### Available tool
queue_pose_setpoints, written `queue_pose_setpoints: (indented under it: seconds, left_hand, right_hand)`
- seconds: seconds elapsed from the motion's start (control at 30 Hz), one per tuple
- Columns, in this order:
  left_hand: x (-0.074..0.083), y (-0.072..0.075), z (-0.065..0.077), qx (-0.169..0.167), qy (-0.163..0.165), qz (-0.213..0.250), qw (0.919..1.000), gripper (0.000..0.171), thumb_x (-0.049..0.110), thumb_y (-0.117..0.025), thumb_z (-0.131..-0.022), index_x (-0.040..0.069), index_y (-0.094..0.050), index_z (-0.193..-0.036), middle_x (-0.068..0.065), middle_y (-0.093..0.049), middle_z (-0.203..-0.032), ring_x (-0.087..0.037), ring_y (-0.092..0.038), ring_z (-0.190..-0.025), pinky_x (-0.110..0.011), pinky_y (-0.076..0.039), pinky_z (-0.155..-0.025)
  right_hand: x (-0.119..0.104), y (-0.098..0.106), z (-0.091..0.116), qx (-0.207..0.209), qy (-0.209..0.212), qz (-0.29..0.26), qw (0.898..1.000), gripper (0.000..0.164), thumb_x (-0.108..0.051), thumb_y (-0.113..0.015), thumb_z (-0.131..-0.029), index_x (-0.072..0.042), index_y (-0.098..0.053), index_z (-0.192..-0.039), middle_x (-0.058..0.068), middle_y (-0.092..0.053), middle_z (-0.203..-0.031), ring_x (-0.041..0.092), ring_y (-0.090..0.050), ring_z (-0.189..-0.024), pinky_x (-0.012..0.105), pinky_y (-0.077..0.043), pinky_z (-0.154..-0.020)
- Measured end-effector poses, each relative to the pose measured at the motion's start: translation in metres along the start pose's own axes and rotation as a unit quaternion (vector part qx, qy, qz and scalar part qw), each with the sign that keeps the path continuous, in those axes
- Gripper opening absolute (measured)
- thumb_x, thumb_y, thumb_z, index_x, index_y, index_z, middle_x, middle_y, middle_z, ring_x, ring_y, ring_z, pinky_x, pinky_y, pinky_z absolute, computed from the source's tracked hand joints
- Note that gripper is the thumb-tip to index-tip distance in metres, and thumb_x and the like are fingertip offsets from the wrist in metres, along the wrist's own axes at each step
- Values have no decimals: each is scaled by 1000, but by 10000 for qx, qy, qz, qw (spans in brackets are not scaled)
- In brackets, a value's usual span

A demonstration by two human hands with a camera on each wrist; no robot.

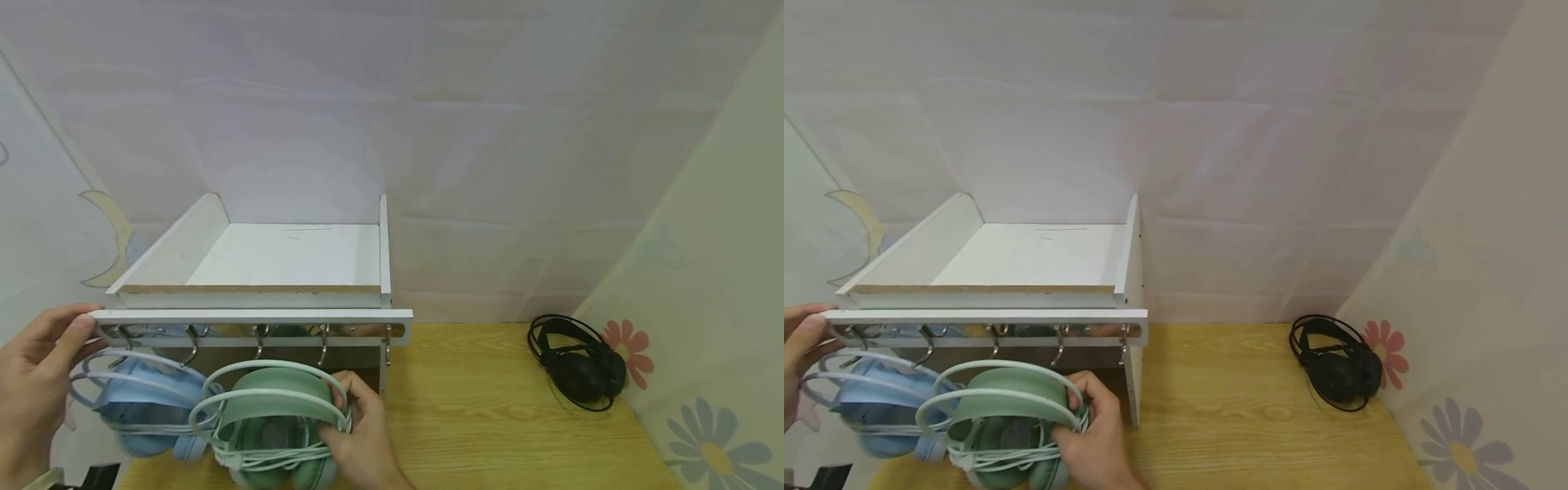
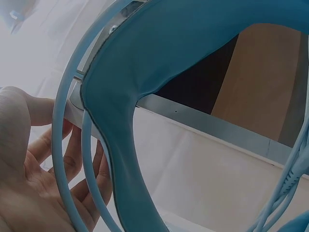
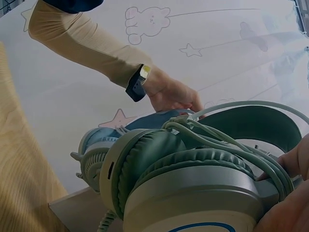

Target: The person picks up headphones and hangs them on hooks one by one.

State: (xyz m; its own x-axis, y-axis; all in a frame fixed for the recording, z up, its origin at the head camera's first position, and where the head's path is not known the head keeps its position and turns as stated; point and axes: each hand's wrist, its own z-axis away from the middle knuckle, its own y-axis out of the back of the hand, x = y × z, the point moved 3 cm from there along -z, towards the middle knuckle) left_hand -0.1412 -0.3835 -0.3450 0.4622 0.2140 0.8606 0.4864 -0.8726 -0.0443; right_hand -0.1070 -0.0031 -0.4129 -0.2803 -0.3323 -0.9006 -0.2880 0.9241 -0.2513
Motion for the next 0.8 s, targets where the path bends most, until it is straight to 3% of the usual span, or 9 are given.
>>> queue_pose_setpoints:
  seconds: [0.13, 0.37, 0.63, 0.8]
  left_hand:
    - [2, -1, -1, 66, 6, -241, 9997, 23, -11, -58, -104, -8, -72, -122, 6, -78, -105, 1, -75, -88, -6, -58, -78]
    - [3, -2, -1, -189, -154, 128, 9996, 23, -13, -56, -104, -13, -70, -122, 2, -78, -103, -2, -75, -86, -8, -60, -78]
    - [2, 1, 0, -55, -84, -110, 9999, 23, -12, -57, -104, -11, -70, -122, 4, -78, -102, -1, -74, -85, -7, -59, -77]
    - [4, 1, 1, -66, -96, 108, 9999, 22, -13, -57, -103, -15, -69, -122, 2, -78, -101, -2, -74, -84, -8, -60, -77]
  right_hand:
    - [5, -1, -1, 7, -29, 122, 9999, 32, 25, -48, -67, 1, -41, -87, 14, -57, -102, 11, -55, -100, 21, -49, -94]
    - [11, -1, -3, 26, -313, 309, 9990, 31, 25, -47, -67, 2, -41, -88, 6, -56, -103, 13, -55, -101, 23, -51, -96]
    - [17, -2, -3, 134, -509, 242, 9983, 31, 24, -46, -66, 4, -41, -88, 3, -58, -107, 14, -58, -103, 24, -53, -96]
    - [19, -1, -3, 212, -489, 269, 9982, 31, 25, -47, -66, 3, -41, -88, 3, -60, -108, 14, -60, -104, 24, -53, -95]
